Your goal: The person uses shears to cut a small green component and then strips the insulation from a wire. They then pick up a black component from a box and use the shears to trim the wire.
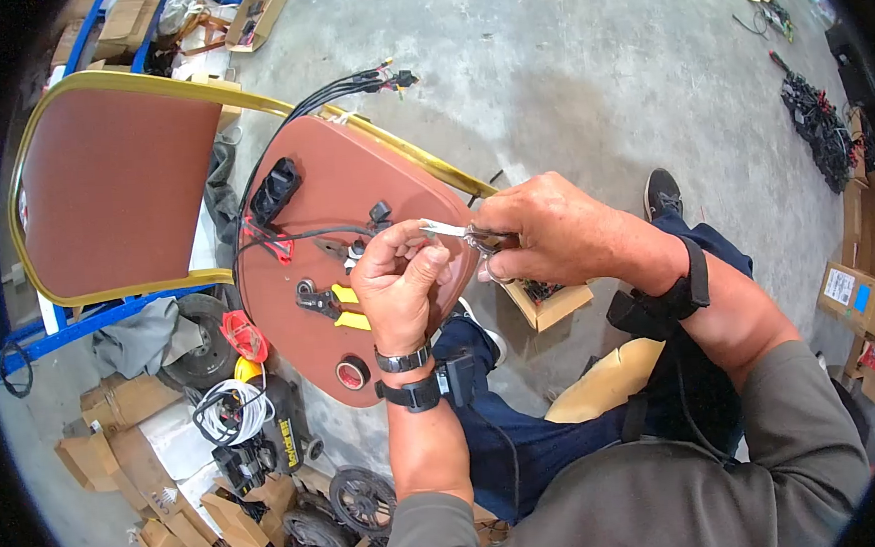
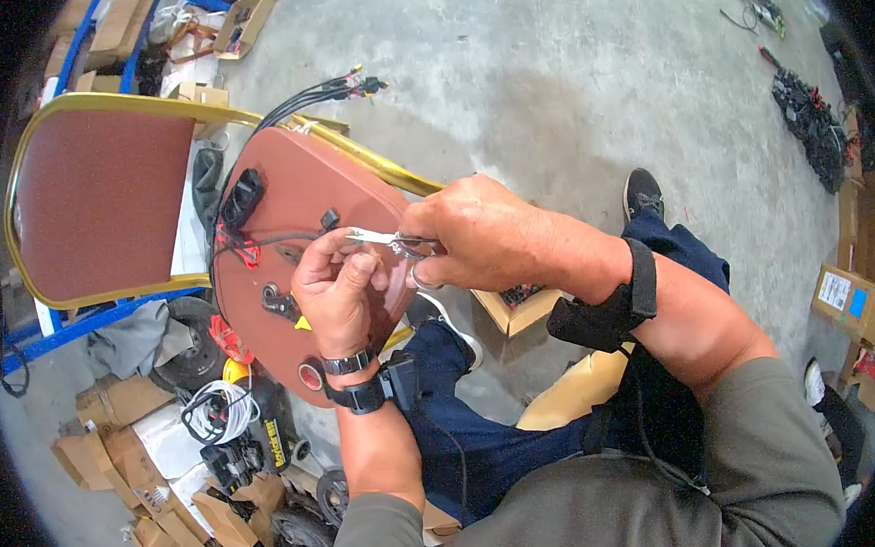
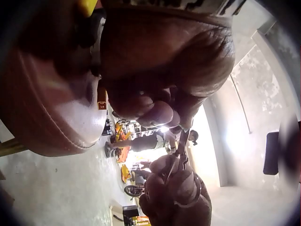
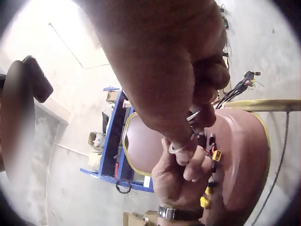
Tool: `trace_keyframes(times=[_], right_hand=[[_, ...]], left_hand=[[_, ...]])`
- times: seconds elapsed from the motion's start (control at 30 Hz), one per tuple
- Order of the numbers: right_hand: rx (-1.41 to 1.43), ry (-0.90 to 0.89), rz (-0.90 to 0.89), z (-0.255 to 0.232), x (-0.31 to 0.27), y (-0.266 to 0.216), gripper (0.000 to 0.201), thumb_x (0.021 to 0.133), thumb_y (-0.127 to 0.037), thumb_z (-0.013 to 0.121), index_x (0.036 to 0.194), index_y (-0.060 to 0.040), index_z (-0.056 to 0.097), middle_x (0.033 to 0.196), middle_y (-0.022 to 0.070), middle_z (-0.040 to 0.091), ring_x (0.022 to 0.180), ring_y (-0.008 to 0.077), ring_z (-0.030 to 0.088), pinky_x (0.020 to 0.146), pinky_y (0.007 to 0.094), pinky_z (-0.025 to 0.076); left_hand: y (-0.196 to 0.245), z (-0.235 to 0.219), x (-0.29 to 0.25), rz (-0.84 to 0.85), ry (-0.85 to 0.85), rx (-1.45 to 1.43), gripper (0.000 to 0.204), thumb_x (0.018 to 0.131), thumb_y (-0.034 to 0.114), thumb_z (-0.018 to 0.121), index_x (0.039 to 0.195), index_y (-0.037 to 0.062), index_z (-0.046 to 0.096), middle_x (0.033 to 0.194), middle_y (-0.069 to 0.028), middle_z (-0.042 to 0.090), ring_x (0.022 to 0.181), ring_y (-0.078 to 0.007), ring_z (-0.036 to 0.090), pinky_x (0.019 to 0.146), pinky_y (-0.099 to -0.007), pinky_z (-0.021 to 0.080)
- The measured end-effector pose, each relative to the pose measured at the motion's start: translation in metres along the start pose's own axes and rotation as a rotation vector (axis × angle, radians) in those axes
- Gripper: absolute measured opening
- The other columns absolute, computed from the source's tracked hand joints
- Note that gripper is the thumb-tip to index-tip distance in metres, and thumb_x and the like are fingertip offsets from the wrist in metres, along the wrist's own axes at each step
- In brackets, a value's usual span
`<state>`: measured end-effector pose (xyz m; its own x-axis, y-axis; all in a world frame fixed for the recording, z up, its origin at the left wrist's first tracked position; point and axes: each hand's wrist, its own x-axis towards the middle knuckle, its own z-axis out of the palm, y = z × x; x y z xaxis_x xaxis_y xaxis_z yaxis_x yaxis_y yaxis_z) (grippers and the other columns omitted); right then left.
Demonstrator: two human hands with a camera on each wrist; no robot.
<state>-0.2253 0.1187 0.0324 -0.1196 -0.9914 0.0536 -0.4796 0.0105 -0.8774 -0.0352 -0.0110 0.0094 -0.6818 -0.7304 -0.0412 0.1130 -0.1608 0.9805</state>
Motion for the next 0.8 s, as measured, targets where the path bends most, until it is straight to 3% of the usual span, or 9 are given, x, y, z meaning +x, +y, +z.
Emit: trace_keyframes(times=[0.33,0.8], right_hand=[[-0.045,-0.005,0.000,0.009,0.001,0.000,0.024,0.074,-0.026,0.077,0.082,-0.0057,0.067,0.080,0.0153,0.070,0.080,0.0377,0.070,0.070,0.0459,0.056],[-0.101,0.028,-0.148,0.004,-0.004,0.005,0.025,0.071,-0.024,0.079,0.086,-0.0066,0.069,0.083,0.0117,0.072,0.078,0.0347,0.071,0.070,0.0447,0.056]], left_hand=[[0.000,0.004,-0.004,0.049,0.006,0.025,0.016,0.089,-0.007,0.072,0.104,-0.0061,0.070,0.088,-0.0063,0.068,0.068,-0.0099,0.061,0.062,-0.0234,0.050],[0.014,-0.002,-0.003,0.012,-0.168,0.156,0.014,0.087,-0.009,0.071,0.101,-0.0060,0.070,0.086,-0.0088,0.068,0.066,-0.0104,0.061,0.059,-0.0240,0.048]])
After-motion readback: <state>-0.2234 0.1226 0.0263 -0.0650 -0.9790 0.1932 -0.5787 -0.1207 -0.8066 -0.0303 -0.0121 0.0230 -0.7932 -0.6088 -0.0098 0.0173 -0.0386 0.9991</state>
